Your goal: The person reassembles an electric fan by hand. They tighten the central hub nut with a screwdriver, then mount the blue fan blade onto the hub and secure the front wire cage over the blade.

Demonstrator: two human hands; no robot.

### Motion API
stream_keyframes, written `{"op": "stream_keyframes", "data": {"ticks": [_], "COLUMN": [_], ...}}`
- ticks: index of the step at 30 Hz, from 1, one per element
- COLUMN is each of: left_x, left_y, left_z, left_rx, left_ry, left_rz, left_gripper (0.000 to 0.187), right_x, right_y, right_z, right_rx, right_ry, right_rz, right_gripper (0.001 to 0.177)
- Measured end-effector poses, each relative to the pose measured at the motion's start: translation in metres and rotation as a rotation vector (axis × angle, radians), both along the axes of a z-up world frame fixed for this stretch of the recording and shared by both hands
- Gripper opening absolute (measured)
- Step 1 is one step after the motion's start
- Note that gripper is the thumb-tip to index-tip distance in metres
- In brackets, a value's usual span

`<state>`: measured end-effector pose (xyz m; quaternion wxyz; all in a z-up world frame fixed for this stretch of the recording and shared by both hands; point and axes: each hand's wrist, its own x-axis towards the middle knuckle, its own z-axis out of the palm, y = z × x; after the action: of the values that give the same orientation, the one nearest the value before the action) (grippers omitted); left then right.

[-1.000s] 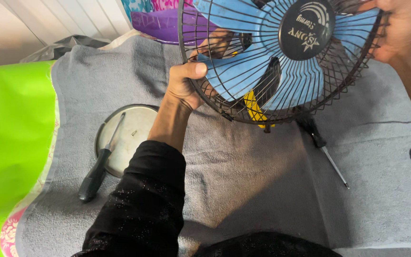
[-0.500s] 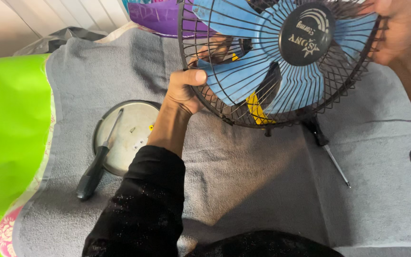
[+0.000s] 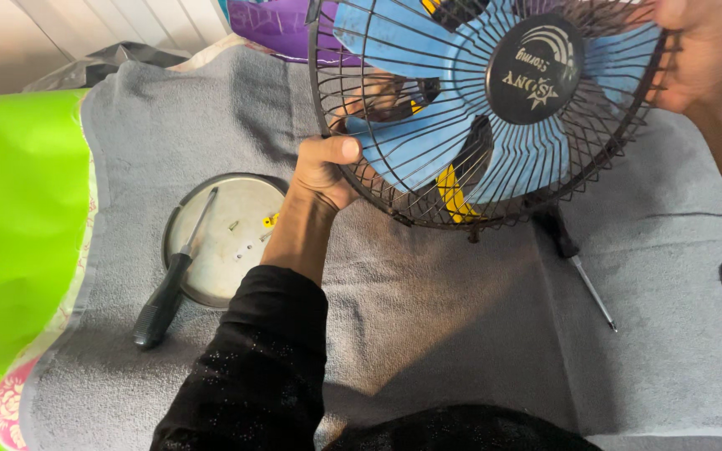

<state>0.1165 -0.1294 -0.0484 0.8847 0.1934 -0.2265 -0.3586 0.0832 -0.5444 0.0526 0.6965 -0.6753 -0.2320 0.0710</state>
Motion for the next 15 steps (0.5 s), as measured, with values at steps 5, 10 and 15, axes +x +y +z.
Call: {"op": "stream_keyframes", "data": {"ticks": [5, 10, 15], "left_x": [0.003, 0.002, -0.002], "left_y": [0.002, 0.006, 0.012], "left_z": [-0.008, -0.02, -0.019], "left_rx": [0.021, 0.068, 0.09], "left_ry": [0.033, 0.11, 0.048], "left_rz": [0.007, 0.039, 0.027], "left_gripper": [0.08, 0.073, 0.076], "right_x": [0.007, 0.008, 0.001], "right_y": [-0.003, -0.021, -0.03], "right_z": [0.0, -0.012, -0.025], "right_rx": [-0.062, 0.165, 0.066], "right_ry": [-0.039, 0.146, 0.157], "right_rz": [-0.002, 0.13, -0.071], "right_gripper": [0.032, 0.04, 0.049]}}
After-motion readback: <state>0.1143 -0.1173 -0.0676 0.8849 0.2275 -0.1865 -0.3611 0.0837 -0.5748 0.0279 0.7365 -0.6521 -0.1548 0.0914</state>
